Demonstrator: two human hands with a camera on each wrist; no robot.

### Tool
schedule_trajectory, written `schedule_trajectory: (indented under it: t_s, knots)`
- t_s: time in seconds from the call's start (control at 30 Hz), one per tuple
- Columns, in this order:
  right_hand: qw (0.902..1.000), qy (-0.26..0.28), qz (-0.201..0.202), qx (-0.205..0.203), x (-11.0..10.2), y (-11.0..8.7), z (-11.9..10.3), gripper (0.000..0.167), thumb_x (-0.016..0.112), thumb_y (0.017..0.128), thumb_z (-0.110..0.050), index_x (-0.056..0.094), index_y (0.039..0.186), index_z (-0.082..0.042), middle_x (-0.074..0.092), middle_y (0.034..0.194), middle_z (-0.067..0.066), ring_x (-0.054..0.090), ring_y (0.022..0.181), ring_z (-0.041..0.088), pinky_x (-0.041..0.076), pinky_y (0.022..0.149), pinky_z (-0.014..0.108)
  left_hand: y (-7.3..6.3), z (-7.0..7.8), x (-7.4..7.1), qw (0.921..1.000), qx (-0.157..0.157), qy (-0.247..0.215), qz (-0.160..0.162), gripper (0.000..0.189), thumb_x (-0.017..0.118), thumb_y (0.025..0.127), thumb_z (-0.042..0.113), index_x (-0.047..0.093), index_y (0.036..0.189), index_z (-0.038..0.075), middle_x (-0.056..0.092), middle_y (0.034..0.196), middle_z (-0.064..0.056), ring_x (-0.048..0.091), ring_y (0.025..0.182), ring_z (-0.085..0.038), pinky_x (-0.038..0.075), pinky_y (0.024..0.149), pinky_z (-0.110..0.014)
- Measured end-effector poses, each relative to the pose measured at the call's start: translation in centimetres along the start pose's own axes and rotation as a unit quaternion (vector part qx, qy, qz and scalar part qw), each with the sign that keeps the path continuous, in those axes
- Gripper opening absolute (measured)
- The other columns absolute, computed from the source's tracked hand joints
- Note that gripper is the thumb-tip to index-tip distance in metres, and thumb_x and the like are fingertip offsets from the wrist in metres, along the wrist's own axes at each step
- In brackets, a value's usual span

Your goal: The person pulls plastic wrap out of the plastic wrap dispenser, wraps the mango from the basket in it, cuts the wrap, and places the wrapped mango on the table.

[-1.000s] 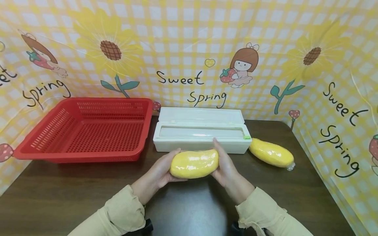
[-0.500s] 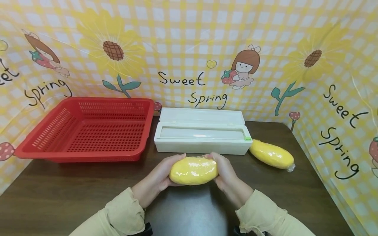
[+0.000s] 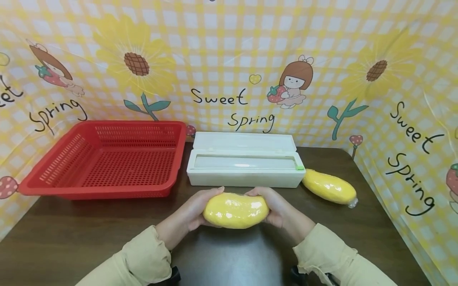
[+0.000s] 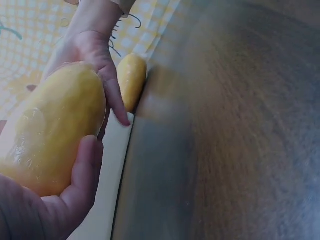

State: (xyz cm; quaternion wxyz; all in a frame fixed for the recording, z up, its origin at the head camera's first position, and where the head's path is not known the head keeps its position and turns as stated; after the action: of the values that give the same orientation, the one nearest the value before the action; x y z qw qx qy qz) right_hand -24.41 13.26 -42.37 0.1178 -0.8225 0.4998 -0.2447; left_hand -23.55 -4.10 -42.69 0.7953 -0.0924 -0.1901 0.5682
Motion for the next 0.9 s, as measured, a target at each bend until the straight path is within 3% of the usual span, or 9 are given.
schedule_trajectory:
  t_s: [0.13,0.4,0.57,0.67,0.77,0.9]
  knots:
    - [0.9996,-0.010,-0.018,0.022,0.2,0.2,0.2,0.029,0.056,0.103,-0.027,0.068,0.119,-0.006,0.072,0.101,0.006,0.071,0.089,0.016,0.059,0.079,0.034,-0.1,0.4,0.0,0.9997,0.001,0.021,-0.009,0.051,0.056,0.102,0.040,0.060,0.128,-0.004,0.067,0.090,-0.008,0.068,0.073,-0.016,0.061,0.066,-0.047]
    - [0.9987,-0.029,-0.010,0.041,-0.1,0.7,0.1,0.043,0.053,0.101,-0.016,0.058,0.139,0.004,0.072,0.096,0.006,0.071,0.081,0.014,0.060,0.074,0.031,-0.5,1.1,0.3,0.9984,0.010,0.049,-0.024,0.045,0.054,0.103,0.036,0.059,0.127,-0.002,0.065,0.092,-0.009,0.066,0.073,-0.016,0.061,0.064,-0.041]
    - [0.9986,-0.030,0.005,0.043,-0.3,0.7,0.0,0.050,0.049,0.099,-0.010,0.049,0.145,0.010,0.072,0.097,0.007,0.071,0.079,0.013,0.060,0.072,0.031,-0.6,0.8,0.6,0.9981,0.003,0.027,-0.056,0.048,0.051,0.104,0.033,0.056,0.144,0.008,0.066,0.109,-0.012,0.067,0.082,-0.018,0.061,0.068,-0.041]
    - [0.9988,-0.028,0.004,0.040,-0.4,0.7,0.0,0.051,0.046,0.098,-0.007,0.046,0.146,0.012,0.072,0.097,0.008,0.071,0.077,0.012,0.060,0.071,0.030,-0.5,0.7,0.7,0.9967,-0.003,0.012,-0.080,0.049,0.049,0.106,0.031,0.052,0.151,0.014,0.066,0.117,-0.013,0.067,0.088,-0.020,0.061,0.071,-0.042]
    - [0.9992,-0.025,-0.002,0.032,-0.3,0.7,0.1,0.047,0.046,0.098,-0.007,0.050,0.142,0.011,0.071,0.098,0.008,0.070,0.078,0.012,0.060,0.071,0.029,-0.4,0.7,0.7,0.9954,-0.003,0.015,-0.094,0.047,0.050,0.105,0.032,0.056,0.147,0.011,0.067,0.114,-0.013,0.068,0.088,-0.020,0.061,0.070,-0.044]
    - [0.9993,-0.023,-0.007,0.027,-0.2,0.6,0.1,0.031,0.053,0.101,-0.019,0.066,0.121,0.001,0.072,0.096,0.005,0.071,0.081,0.013,0.060,0.074,0.030,-0.2,0.8,0.7,0.9955,0.004,0.036,-0.088,0.045,0.053,0.103,0.034,0.062,0.138,0.008,0.068,0.107,-0.012,0.068,0.084,-0.020,0.061,0.066,-0.043]
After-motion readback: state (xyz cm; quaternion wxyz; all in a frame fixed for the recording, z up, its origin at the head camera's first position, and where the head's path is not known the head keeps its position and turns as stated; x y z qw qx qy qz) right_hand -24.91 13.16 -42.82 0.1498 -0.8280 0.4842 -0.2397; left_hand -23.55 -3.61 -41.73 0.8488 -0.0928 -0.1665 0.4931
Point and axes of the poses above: each hand's wrist, its own y-axis towards the middle knuckle, its own x-axis out of the palm, z = x × y, the point moved 7 cm from there along y, towards the middle knuckle
